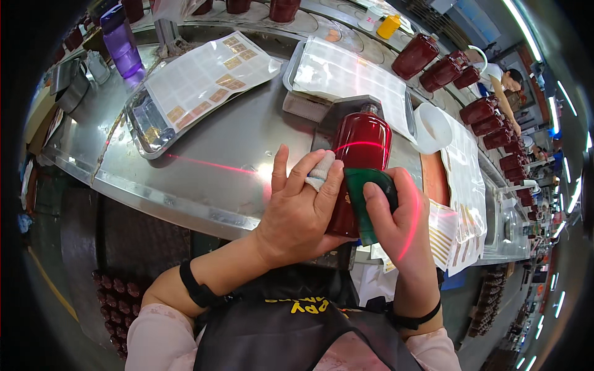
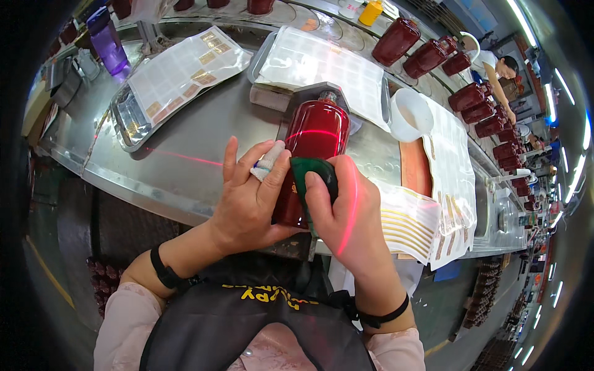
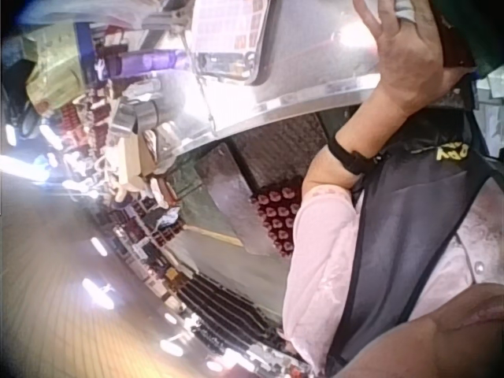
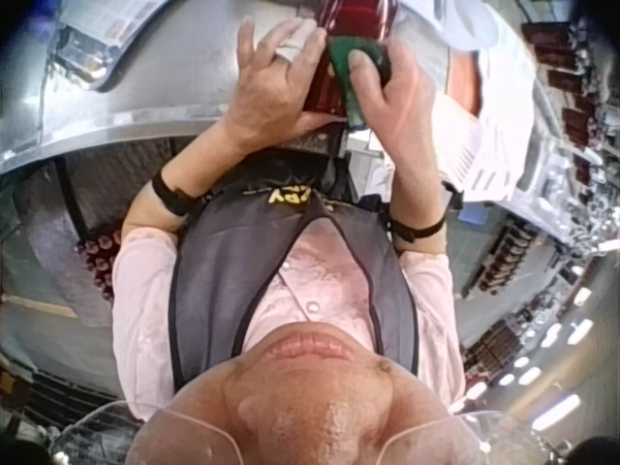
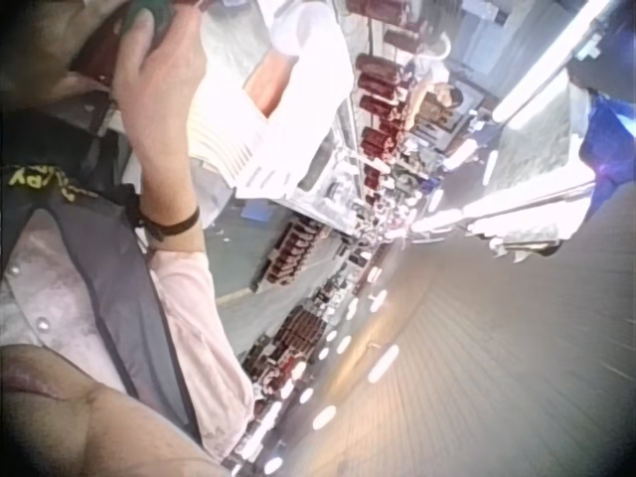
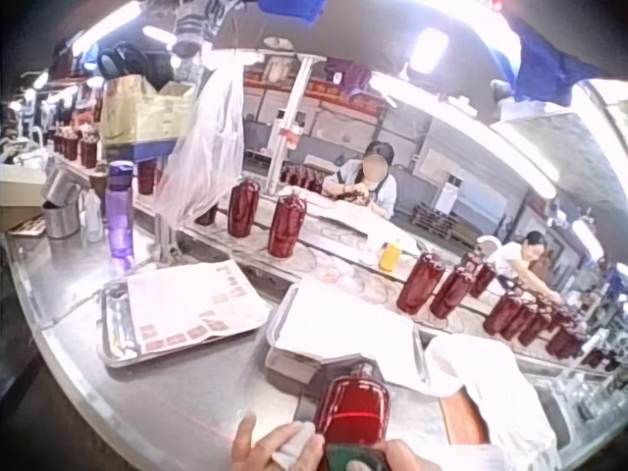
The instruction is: Manually applying decorative labels and stickers to red wine or spirit bottles on an assembly line.
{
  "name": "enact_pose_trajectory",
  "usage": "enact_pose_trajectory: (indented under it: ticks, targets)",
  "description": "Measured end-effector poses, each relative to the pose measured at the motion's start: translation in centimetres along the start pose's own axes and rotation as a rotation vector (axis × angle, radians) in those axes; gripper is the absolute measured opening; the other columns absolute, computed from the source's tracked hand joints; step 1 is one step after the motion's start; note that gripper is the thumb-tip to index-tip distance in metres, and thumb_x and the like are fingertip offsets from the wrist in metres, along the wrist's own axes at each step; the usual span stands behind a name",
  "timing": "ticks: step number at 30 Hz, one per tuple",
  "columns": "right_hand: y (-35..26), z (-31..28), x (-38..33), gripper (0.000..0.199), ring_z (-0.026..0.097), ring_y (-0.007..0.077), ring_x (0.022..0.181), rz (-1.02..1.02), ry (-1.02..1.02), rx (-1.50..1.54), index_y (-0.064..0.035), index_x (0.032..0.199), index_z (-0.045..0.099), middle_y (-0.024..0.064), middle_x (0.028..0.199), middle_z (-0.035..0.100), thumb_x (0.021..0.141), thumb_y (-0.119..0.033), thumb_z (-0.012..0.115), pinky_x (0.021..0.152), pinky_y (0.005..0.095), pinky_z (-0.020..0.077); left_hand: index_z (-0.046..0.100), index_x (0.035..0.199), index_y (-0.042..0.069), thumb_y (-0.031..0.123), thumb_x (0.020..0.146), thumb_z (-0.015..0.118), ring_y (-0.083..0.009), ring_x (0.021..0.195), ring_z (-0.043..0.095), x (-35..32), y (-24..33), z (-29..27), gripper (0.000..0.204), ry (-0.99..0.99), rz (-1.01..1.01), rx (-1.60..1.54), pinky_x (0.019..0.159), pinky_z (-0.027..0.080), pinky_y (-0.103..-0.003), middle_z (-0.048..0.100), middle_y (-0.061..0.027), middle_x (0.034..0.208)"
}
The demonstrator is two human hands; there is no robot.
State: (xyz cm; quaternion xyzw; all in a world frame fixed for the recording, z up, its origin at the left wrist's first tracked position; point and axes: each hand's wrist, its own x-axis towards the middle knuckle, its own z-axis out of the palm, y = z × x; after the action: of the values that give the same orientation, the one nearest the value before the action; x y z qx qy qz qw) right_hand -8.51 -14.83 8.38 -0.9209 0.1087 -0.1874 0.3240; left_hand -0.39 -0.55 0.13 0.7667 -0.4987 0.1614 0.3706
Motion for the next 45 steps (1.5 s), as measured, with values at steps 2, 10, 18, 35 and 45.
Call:
enact_pose_trajectory:
  ticks: [2,10,18,35,45]
  targets:
    - [0.9,-0.5,-0.3,0.015,0.053,0.0118,0.060,0.081,0.026,0.102,0.0020,0.093,0.058,0.0077,0.070,0.059,0.091,-0.011,0.064,0.056,0.0268,0.0432,0.038,0.140,-0.007,0.054,0.069,0.077,-0.0382,0.131,0.039,-0.4,-0.5,0.1,0.102,-0.019,-0.012,-0.028,0.112,0.008,-0.062,0.059,-0.0188,0.119]
    - [5.0,-1.6,-3.7,0.039,0.053,0.0256,0.077,-0.398,0.119,-0.148,-0.0052,0.103,0.066,0.0091,0.088,0.056,0.066,0.003,0.076,0.061,0.0338,0.0420,0.025,0.145,-0.009,0.052,0.069,0.077,-0.0406,0.130,0.037,-0.5,-0.5,0.2,0.110,-0.113,-0.084,-0.023,0.110,0.009,-0.065,0.058,-0.0229,0.116]
    - [6.5,-1.6,-4.7,0.047,0.051,0.0255,0.076,-0.478,0.083,0.022,-0.0101,0.101,0.068,0.0059,0.085,0.056,0.056,0.001,0.075,0.067,0.0358,0.0414,0.021,0.148,-0.007,0.053,0.073,0.074,-0.0425,0.136,0.030,-1.5,-2.2,1.2,0.110,-0.215,-0.070,-0.126,0.111,0.008,-0.063,0.052,-0.0213,0.131]
    - [7.5,-0.1,-6.7,0.020,0.055,0.0100,0.078,0.021,0.196,0.699,-0.0024,0.102,0.060,0.0025,0.091,0.061,0.086,-0.010,0.071,0.066,0.0248,0.0449,0.032,0.147,0.001,0.066,0.080,0.060,-0.0453,0.137,0.026,-1.7,-2.0,-0.2,0.097,-0.120,0.080,-0.069,0.113,0.007,-0.062,0.050,-0.0200,0.136]
    - [8.1,3.5,-6.1,0.023,0.053,0.0046,0.079,0.346,0.186,0.790,0.0002,0.104,0.056,0.0005,0.088,0.061,0.097,-0.021,0.061,0.070,0.0207,0.0459,0.040,0.142,-0.003,0.054,0.095,0.047,-0.0448,0.137,0.035,-2.8,-0.6,-0.3,0.074,-0.153,0.276,0.095,0.113,0.007,-0.063,0.050,-0.0227,0.138]
